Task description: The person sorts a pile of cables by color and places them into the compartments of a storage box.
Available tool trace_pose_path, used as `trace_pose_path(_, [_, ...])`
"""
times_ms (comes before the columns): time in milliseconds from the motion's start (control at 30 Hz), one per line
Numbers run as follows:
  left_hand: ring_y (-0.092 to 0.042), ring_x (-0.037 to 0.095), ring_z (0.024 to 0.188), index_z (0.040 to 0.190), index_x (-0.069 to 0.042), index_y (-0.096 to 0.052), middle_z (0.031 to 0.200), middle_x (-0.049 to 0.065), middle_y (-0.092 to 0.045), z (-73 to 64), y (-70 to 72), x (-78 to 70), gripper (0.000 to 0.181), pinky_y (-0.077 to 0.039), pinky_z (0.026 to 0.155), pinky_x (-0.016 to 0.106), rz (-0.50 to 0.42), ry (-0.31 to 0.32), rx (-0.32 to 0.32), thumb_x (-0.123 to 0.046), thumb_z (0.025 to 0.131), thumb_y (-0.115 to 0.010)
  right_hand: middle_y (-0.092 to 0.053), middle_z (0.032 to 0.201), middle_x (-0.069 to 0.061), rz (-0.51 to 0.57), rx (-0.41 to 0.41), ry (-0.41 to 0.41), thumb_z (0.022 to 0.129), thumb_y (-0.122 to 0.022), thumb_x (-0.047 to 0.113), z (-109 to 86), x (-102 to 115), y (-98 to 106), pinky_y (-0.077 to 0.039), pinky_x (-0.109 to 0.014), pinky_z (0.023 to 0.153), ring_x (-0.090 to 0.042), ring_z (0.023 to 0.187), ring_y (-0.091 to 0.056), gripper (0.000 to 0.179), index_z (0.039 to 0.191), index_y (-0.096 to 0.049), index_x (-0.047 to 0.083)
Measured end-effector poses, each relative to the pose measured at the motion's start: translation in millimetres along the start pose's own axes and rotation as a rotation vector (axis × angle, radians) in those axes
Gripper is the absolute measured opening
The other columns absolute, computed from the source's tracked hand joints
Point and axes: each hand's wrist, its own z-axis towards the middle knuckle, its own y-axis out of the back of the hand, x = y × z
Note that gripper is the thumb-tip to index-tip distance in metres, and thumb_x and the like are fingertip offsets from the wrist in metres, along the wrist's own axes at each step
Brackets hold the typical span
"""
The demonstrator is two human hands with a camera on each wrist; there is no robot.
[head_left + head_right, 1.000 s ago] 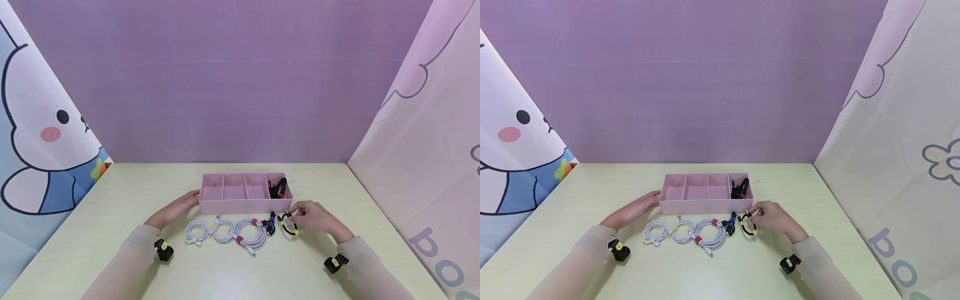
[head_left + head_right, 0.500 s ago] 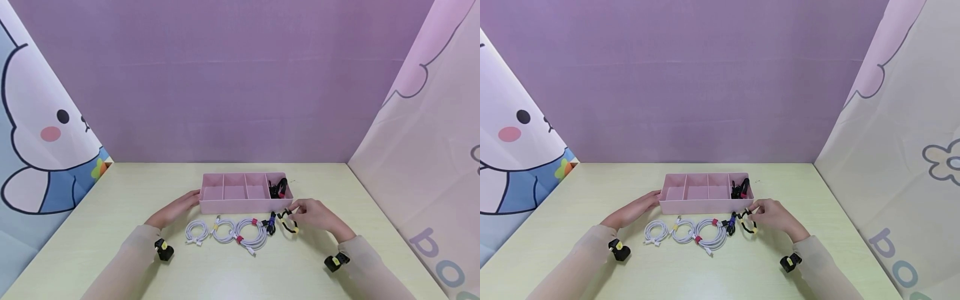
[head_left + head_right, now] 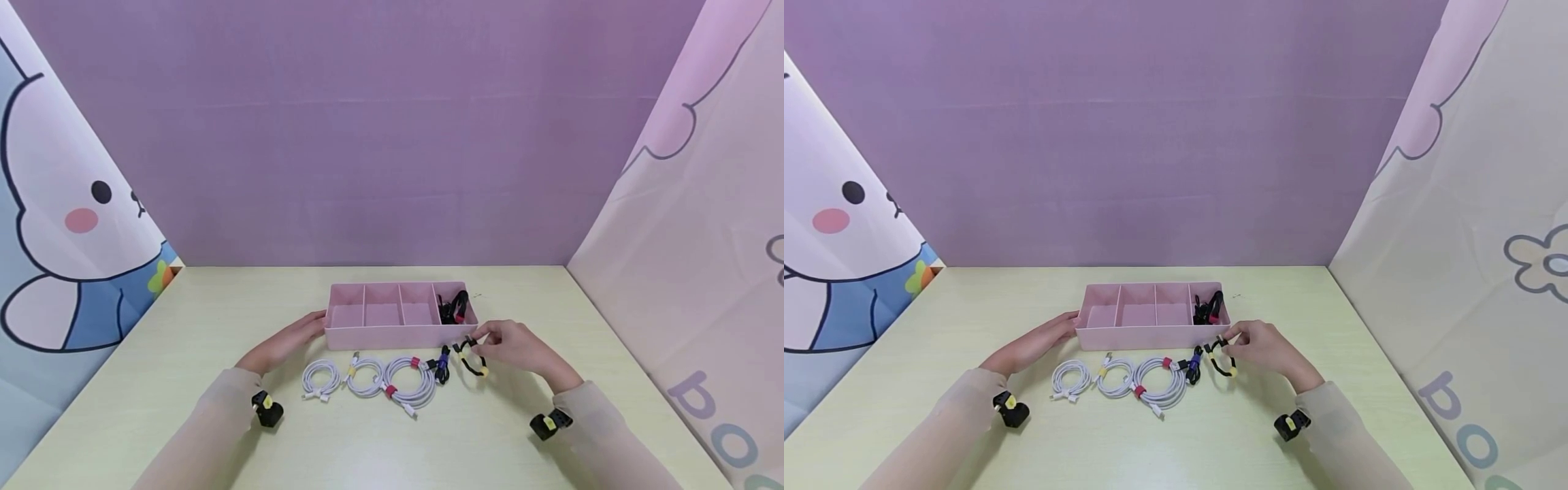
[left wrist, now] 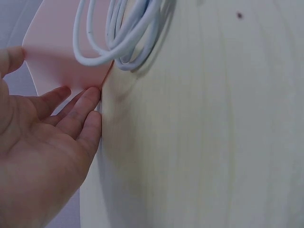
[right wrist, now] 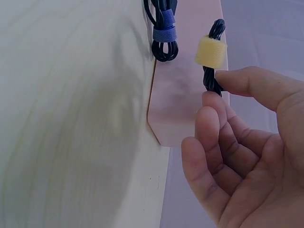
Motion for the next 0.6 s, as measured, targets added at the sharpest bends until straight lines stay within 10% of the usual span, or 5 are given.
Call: trace_pose_path(600, [-0.017, 0.038, 0.149, 0.161, -0.015, -0.023, 0.163, 0.013, -0.025, 0.7, -0.4, 0.7, 0.074, -0.009, 0.116, 0.066, -0.005, -0.005, 0.005, -0.06, 0.104, -0.036, -0.066, 0.078, -0.003, 0.026, -0.011, -0.009, 0.091, -0.075, 0.024, 1.2, 8.4, 6.7, -0.042, -0.028, 0.057, -0.014, 0.066, -0.052, 0.027, 0.11, -0.07, 0.006])
